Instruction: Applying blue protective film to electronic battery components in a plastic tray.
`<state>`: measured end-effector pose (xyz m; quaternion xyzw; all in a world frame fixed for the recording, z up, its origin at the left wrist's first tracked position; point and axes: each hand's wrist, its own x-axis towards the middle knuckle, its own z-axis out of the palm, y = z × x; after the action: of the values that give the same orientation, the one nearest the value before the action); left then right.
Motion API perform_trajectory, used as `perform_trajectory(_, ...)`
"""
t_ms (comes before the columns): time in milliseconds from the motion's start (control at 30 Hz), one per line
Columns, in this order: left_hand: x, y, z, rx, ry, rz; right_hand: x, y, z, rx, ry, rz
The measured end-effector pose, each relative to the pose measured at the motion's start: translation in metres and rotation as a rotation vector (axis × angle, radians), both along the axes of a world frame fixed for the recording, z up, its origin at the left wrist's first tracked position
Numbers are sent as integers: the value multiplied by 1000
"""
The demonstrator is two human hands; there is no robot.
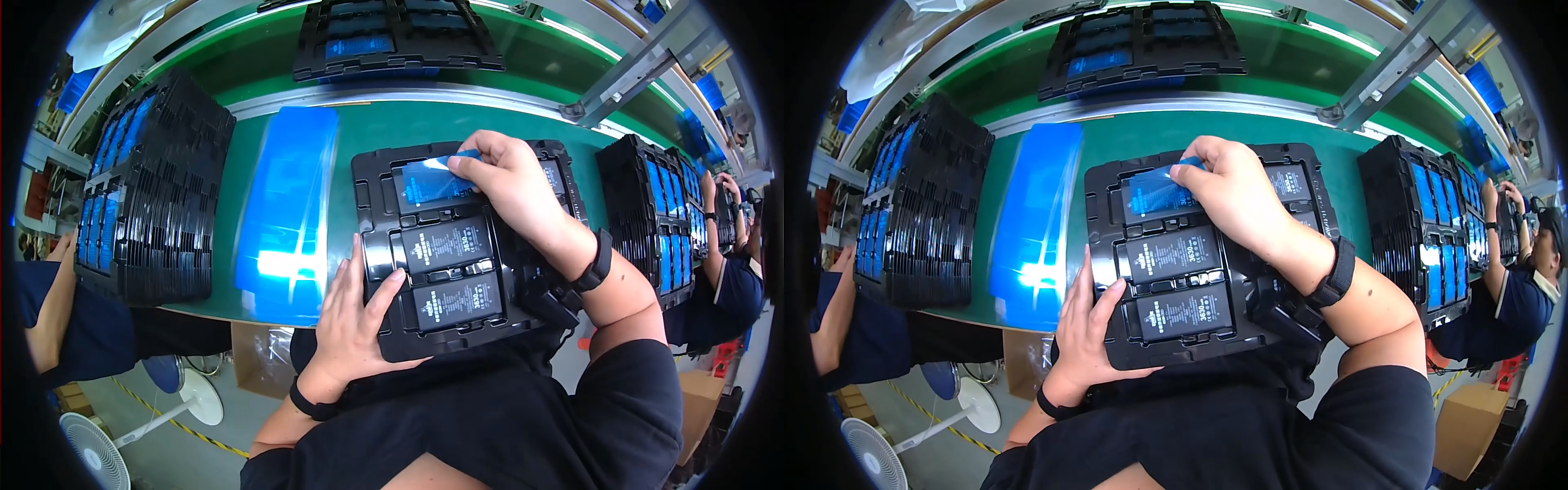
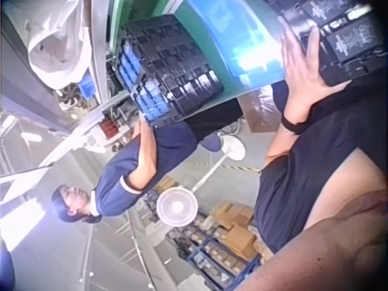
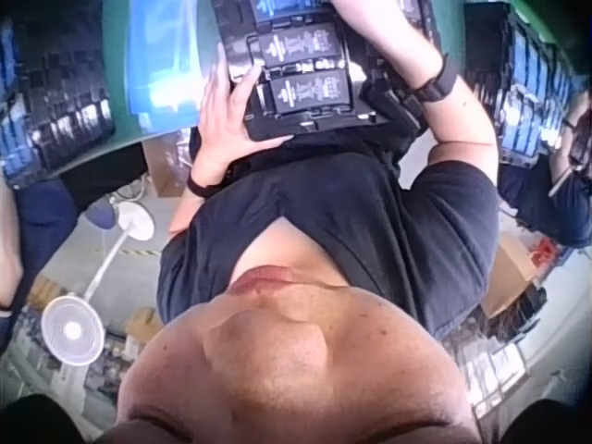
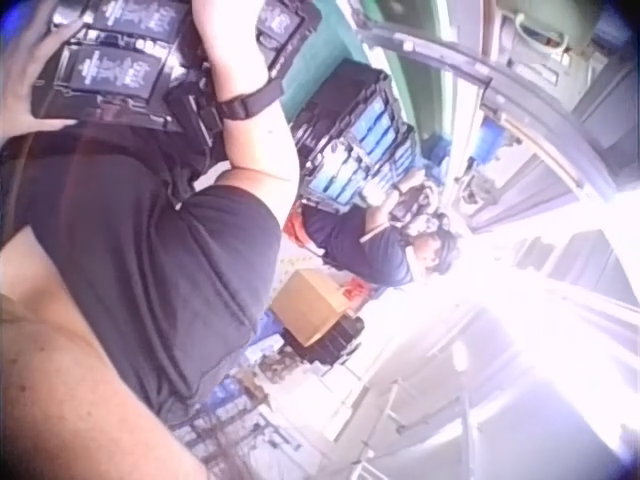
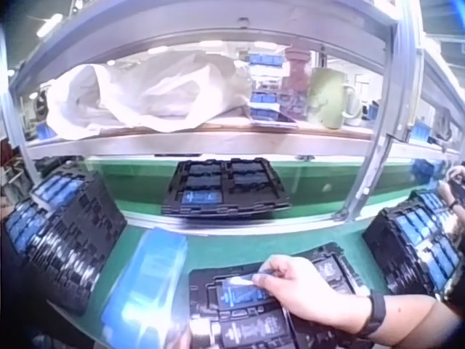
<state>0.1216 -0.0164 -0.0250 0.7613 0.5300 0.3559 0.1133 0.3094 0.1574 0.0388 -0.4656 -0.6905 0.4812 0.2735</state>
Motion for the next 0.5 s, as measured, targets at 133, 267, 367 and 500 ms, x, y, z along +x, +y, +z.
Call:
perform_trajectory(133,-1,-1,-1,-12,0,-11,-3,-5,1,25,-70,17)
perform_trajectory(267,-1,-1,-3,-13,-7,-9,-3,-6,2,-40,-22,10)
perform_trajectory(367,-2,-1,-3,-24,-10,-21,-2,-5,0,10,-72,35)
perform_trajectory(500,-2,-1,-4,-22,-16,-23,-4,-4,-1,-12,-68,26)
